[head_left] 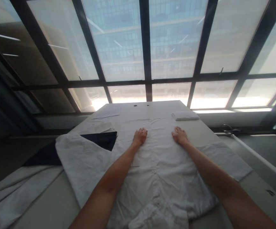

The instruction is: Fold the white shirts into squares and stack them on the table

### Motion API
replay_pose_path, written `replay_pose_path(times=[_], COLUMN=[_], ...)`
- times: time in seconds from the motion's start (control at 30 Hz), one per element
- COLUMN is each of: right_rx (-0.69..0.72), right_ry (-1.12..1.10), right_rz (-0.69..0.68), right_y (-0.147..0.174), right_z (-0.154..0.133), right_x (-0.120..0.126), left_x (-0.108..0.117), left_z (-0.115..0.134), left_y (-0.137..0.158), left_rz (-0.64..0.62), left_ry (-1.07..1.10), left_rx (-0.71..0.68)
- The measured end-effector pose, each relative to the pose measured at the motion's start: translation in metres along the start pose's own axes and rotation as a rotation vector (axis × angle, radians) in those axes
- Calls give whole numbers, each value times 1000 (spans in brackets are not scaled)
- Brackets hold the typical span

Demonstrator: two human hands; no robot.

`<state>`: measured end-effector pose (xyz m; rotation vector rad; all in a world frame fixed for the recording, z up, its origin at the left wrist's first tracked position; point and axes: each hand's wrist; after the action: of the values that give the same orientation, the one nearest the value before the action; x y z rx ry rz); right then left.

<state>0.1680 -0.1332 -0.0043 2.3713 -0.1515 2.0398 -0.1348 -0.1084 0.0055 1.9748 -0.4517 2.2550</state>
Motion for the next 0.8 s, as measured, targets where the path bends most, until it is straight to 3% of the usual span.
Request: replay_pose_path(times=[0.23, 0.5, 0.8], right_rx=[-7, -7, 3], right_ry=[-17, -25, -34], right_rz=[0, 9, 32], right_y=[2, 1, 3], right_z=[-5, -4, -4], right_x=[3, 1, 2], left_x=[6, 3, 27], left_z=[6, -1, -65], left_y=[8, 5, 23], left_rz=[-53, -187, -189], left_ry=[3, -33, -93], left_rx=[-146, -85, 163])
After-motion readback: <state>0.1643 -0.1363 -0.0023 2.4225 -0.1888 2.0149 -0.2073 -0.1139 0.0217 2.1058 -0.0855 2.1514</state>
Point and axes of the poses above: each hand's wrist, its own y-axis away from the middle knuckle, its own x-axis out of the back of the hand, z = x × y, and after that the axes turned 3 degrees about -z, right-handed
